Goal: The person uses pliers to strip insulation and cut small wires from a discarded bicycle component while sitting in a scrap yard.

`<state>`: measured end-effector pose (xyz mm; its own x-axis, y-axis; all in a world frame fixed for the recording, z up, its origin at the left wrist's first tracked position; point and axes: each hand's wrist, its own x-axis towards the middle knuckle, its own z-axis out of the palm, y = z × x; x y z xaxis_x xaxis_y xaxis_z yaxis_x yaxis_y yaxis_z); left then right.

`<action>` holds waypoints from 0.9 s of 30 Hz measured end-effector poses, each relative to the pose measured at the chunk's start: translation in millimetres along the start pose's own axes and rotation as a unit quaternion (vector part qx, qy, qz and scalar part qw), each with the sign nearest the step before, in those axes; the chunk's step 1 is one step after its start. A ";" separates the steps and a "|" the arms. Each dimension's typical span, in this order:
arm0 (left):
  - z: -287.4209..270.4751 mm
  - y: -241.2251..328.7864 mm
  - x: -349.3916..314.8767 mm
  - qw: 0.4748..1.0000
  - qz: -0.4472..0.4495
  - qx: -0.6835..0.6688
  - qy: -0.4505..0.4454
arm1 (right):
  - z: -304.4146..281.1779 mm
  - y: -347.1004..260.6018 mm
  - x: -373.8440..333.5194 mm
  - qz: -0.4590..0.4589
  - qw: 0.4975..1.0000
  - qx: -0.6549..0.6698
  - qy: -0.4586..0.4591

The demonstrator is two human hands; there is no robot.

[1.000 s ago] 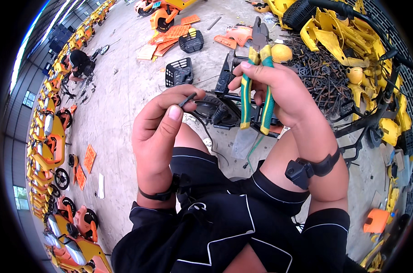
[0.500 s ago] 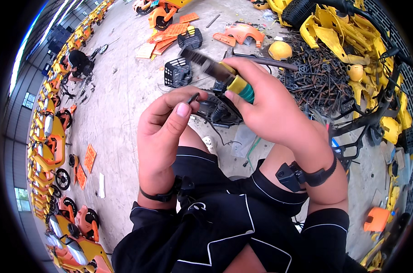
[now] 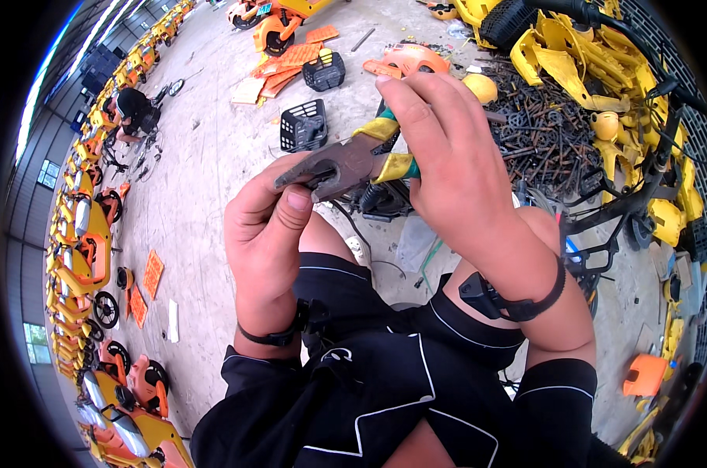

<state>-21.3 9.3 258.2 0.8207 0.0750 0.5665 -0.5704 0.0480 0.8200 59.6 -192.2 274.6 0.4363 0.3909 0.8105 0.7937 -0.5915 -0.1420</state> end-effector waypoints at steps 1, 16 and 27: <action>-1.9 -0.3 -0.8 1.000 0.004 0.001 -0.002 | -0.5 -1.1 0.2 -0.003 1.000 -0.006 0.000; -8.7 8.4 4.5 1.000 -0.001 -0.007 -0.007 | 3.9 -3.9 3.2 -0.055 0.997 -0.055 0.023; -12.5 12.5 9.1 0.999 0.036 0.011 -0.040 | 4.7 1.8 7.2 -0.096 0.994 0.015 0.049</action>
<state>-21.4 23.1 272.6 0.7787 -0.0015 0.6273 -0.6271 0.0227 0.7786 66.2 -187.2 277.6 0.2339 0.4229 0.8754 0.8713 -0.4907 0.0043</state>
